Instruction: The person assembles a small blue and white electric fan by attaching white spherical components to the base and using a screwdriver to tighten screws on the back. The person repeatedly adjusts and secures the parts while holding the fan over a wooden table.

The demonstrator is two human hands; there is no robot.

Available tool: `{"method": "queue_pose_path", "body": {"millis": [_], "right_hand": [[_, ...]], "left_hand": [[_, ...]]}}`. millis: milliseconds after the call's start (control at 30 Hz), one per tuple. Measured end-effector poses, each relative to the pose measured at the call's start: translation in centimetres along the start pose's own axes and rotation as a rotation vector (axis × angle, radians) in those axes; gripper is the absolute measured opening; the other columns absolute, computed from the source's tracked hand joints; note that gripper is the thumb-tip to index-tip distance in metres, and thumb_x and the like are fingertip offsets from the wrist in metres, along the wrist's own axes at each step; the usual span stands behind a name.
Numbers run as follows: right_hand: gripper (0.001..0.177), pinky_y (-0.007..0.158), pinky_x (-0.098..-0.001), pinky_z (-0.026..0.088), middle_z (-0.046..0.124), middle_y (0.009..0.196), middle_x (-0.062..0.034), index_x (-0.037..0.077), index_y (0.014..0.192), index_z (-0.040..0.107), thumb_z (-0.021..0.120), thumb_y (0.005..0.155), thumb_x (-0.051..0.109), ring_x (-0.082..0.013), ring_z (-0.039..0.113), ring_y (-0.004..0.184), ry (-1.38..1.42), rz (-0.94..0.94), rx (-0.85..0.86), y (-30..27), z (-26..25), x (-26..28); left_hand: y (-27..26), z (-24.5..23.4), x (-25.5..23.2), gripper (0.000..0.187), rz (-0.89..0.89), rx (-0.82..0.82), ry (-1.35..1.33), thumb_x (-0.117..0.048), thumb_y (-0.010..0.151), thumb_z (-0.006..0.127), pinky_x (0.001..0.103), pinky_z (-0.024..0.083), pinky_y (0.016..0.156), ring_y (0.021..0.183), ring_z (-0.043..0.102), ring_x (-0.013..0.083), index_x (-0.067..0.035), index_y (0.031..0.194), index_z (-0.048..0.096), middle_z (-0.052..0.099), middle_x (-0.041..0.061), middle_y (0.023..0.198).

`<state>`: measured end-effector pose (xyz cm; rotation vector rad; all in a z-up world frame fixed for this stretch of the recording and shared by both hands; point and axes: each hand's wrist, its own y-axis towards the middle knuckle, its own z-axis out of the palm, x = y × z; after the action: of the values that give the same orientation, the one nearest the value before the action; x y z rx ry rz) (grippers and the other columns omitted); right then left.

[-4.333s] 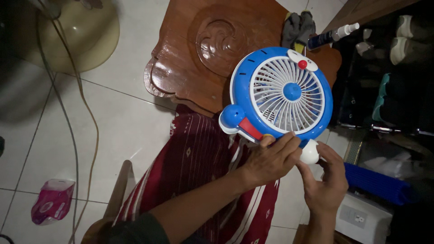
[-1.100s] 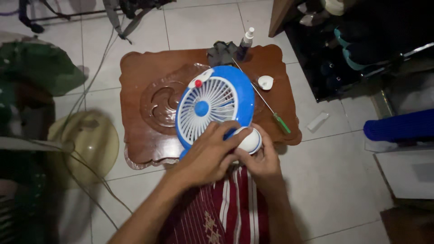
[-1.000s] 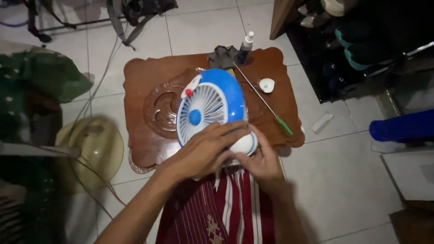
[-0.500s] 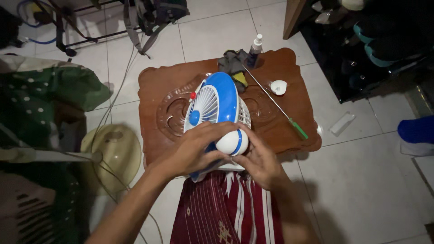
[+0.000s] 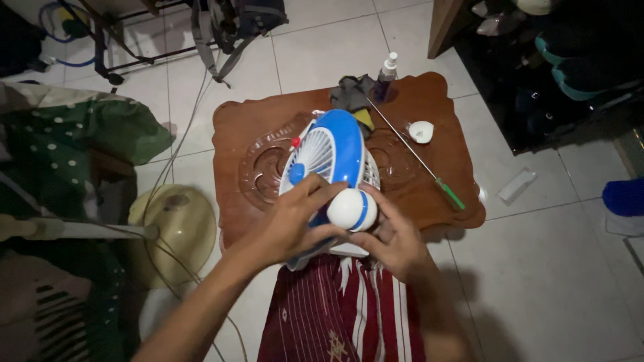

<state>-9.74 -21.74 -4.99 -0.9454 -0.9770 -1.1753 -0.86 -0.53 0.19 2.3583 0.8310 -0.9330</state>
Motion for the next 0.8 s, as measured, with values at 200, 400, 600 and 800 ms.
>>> {"method": "queue_pose_path", "body": {"millis": [200,400,600,800], "right_hand": [[0.072,0.113,-0.0378,0.049,0.056,0.143,-0.0231,-0.007,0.154,0.032,0.064,0.09,-0.006,-0.0268,0.058,0.132,-0.024,0.021,-0.012,-0.5,-1.0,-0.3],[0.072,0.113,-0.0386,0.047,0.053,0.145,-0.0234,-0.009,0.154,0.032,0.064,0.089,-0.007,-0.0269,0.055,0.133,0.015,0.003,0.015,-0.5,-1.6,-0.9],[0.07,0.113,-0.039,0.048,0.055,0.143,-0.0228,-0.008,0.153,0.034,0.063,0.09,-0.007,-0.0265,0.056,0.133,-0.011,0.017,0.012,-0.5,-2.2,-1.0],[0.067,0.112,-0.0353,0.046,0.055,0.147,-0.0215,-0.007,0.156,0.034,0.058,0.093,-0.002,-0.0243,0.057,0.133,-0.055,-0.014,0.004,-0.6,-2.4,-1.5]], "left_hand": [[-0.5,1.7,-1.0,0.073,-0.155,0.02,-0.03,-0.04,0.074,0.087,0.04,0.054,0.072,0.082,0.066,0.0278,-0.006,0.135,0.063,0.06,0.013,0.096],[-0.7,1.9,-0.7,0.07,0.05,-0.007,-0.04,-0.038,0.083,0.081,0.039,0.056,0.079,0.089,0.066,0.0267,-0.004,0.14,0.061,0.062,0.012,0.105],[-1.2,3.1,-0.8,0.073,-0.068,-0.035,-0.081,-0.038,0.078,0.085,0.039,0.055,0.07,0.079,0.066,0.0273,0.0,0.136,0.06,0.06,0.015,0.095],[-1.1,4.4,-0.7,0.073,0.047,-0.234,-0.048,-0.035,0.08,0.086,0.037,0.056,0.072,0.085,0.067,0.0277,0.003,0.137,0.059,0.063,0.015,0.101]]}}
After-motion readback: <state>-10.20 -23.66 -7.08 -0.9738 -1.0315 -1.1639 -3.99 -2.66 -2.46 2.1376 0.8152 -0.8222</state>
